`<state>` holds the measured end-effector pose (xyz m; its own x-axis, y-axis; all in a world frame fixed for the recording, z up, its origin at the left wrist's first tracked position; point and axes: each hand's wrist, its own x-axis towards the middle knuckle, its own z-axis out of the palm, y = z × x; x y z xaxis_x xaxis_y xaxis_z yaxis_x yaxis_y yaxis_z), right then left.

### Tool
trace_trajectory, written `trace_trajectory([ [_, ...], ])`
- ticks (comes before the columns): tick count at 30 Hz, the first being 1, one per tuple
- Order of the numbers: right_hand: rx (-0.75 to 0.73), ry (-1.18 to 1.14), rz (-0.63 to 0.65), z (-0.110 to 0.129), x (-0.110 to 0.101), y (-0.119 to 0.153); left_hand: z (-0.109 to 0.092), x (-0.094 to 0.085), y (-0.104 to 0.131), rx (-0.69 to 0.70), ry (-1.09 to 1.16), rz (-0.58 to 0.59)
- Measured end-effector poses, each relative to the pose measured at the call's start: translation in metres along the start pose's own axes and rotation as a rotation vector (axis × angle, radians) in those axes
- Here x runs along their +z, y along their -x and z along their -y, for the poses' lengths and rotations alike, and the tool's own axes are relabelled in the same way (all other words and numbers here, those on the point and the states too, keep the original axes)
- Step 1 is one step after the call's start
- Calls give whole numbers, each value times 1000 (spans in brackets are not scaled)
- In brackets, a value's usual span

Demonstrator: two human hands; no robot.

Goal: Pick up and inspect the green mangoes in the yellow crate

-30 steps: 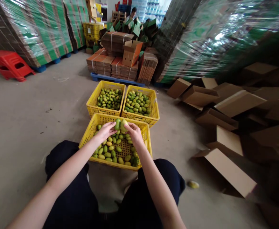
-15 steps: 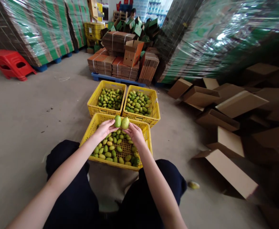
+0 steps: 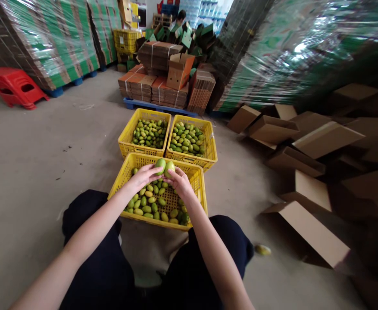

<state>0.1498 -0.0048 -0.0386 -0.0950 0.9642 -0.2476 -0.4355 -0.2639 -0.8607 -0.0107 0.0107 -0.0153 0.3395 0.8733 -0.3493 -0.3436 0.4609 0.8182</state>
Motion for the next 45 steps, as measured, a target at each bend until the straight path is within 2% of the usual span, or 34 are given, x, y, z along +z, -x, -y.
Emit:
trace_trajectory([
  [3,21,-41,-20,1,0,-1,0,-1,-1,-5,4,-15],
  [7,-64,-40,-39,2,-1,-2,3,-3,-5,23,8,-85],
  [10,-90,-2,-33,4,-3,-2,5,-6,-7,31,-12,-96],
  [13,-93,27,-54,4,-5,-2,4,-7,-7,38,-2,-88],
  [17,-184,69,-123,4,-7,-2,-3,-8,-6,113,-28,-29],
  [20,-188,61,-110,3,-8,-3,-5,-10,-6,128,-60,-10],
  [27,-162,-41,-102,4,-9,-5,-7,-13,-5,173,-47,-114],
  [32,-102,-80,-109,4,-6,-5,-8,-9,-2,202,-95,-114],
  [36,-154,50,-115,3,-1,-1,-11,-6,-1,195,-132,-69],
  [40,-183,116,-93,3,3,3,-10,0,-1,136,-137,-73],
  [45,-124,13,-14,1,9,2,1,10,-5,117,-60,-109],
])
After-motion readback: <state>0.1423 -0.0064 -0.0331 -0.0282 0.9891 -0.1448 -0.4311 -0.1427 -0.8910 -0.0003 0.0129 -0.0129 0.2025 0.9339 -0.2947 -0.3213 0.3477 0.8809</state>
